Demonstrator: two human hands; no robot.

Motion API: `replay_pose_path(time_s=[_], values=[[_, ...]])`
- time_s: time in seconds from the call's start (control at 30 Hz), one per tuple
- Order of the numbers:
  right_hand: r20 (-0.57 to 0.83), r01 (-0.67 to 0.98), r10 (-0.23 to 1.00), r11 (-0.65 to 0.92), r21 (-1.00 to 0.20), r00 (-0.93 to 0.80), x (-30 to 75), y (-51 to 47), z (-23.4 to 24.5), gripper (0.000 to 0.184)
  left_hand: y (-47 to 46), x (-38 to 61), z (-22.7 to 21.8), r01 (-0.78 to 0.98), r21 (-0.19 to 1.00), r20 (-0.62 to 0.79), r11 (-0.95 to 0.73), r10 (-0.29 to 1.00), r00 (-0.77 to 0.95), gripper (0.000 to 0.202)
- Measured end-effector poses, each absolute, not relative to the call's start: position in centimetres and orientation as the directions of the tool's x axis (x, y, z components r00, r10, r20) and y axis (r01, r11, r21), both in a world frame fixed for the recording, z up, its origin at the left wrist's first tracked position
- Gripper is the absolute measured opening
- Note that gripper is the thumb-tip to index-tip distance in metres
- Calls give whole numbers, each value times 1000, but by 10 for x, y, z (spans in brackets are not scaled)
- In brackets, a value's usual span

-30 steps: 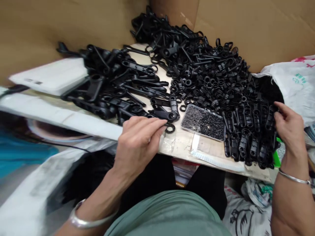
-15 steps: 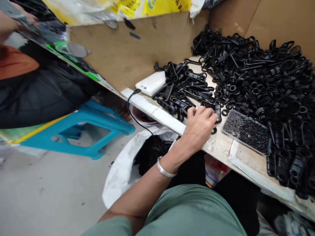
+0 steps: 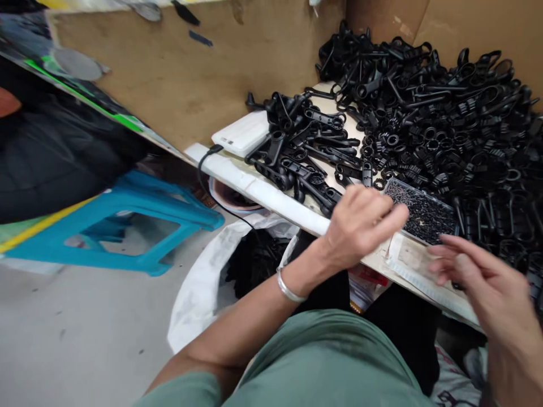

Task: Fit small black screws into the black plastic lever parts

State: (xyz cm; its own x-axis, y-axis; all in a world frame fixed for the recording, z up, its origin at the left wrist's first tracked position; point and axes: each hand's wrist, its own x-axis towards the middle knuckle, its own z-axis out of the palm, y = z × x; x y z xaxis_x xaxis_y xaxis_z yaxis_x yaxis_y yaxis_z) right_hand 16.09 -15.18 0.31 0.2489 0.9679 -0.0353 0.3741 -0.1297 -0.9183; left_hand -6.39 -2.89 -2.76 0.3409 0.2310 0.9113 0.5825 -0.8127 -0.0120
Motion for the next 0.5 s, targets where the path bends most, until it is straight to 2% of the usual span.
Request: replay_pose_path(time_s=[0.1,0.17,0.3,0.5], values=[[-223,79,967,-233,-969,127,135,-143,-13,49,-53,-48,-40,452,-103,879,-886,132,458,21],[-267,14,954,-272,-962,135,131,-140,-21,48,-65,-41,-50,403,-74,830,-912,167,532,24],[-233,128,947,-265,-956,222,139,-139,-31,49,-75,-45,-57,367,68,717,-928,301,628,25],[-132,352,966,-205,-913,220,147,-142,-30,46,-74,-62,-55,469,211,572,-857,498,652,29]])
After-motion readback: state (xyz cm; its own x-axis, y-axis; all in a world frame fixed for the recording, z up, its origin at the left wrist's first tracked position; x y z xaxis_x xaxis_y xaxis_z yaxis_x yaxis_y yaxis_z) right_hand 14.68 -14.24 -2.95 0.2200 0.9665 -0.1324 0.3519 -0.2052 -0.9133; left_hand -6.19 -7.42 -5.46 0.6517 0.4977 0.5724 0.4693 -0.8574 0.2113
